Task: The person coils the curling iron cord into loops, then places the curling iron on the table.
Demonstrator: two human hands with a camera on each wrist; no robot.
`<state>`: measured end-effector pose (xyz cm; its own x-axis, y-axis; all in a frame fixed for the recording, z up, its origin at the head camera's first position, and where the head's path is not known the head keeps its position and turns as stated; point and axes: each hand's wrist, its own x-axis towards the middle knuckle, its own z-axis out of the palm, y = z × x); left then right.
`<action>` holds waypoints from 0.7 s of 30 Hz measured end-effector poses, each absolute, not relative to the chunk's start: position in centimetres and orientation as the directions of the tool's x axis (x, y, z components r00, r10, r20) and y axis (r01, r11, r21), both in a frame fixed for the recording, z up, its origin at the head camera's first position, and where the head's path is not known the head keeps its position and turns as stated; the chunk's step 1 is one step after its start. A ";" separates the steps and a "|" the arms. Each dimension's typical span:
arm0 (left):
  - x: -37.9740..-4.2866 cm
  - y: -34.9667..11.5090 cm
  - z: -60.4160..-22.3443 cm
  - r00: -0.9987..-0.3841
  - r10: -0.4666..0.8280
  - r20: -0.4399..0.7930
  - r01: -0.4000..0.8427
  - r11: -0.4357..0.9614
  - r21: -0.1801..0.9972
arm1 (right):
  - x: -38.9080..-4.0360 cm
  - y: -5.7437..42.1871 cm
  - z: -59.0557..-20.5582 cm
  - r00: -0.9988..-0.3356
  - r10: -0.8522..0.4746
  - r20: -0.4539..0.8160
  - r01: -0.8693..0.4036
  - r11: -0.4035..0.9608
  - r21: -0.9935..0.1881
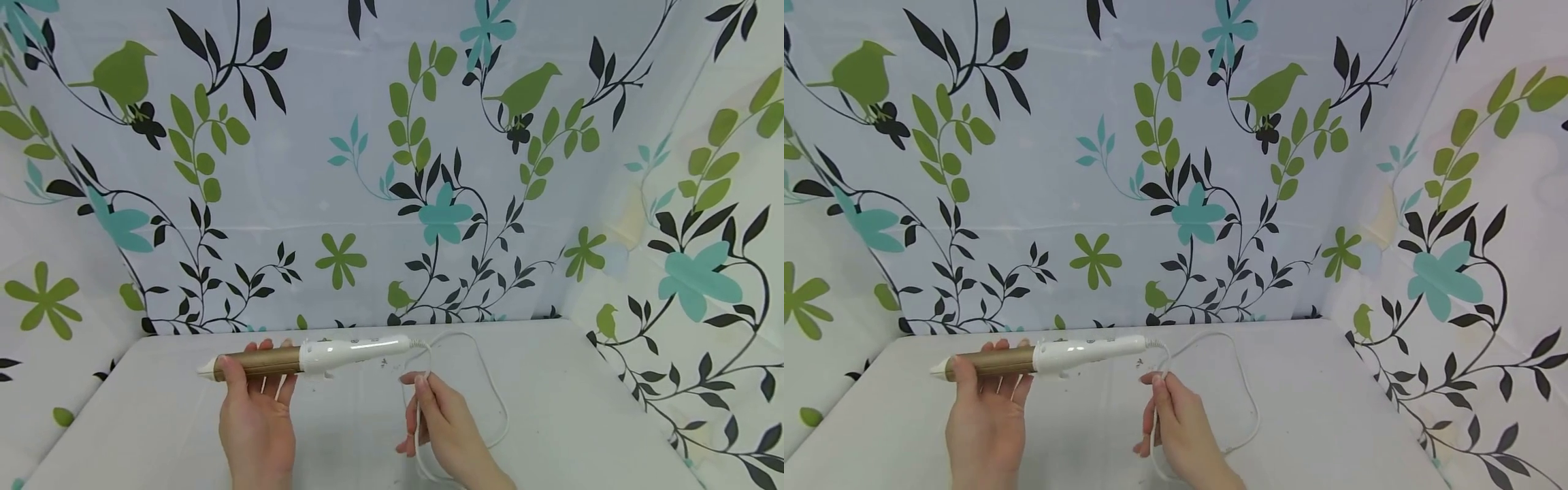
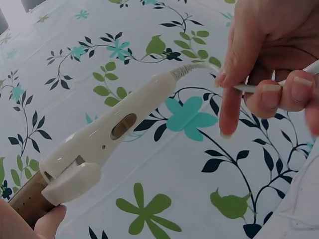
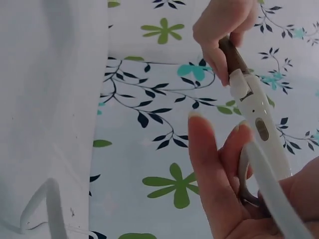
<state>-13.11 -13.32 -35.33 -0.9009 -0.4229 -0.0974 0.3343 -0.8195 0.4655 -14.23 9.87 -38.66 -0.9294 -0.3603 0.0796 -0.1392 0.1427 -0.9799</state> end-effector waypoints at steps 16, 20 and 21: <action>-13.8 -11.6 -35.3 -0.851 -0.525 0.000 0.525 -0.851 -0.004 | -12.6 8.6 -39.9 -0.848 -0.377 0.372 -0.463 0.868 -0.178; -13.8 -11.2 -35.0 -0.845 -0.534 0.037 0.532 -0.845 -0.051 | -12.0 8.6 -39.3 -0.765 -0.419 0.489 -0.493 0.870 -0.027; -13.8 -11.0 -35.0 -0.845 -0.534 0.042 0.531 -0.845 -0.057 | -11.9 8.7 -39.0 -0.737 -0.437 0.516 -0.509 0.861 0.002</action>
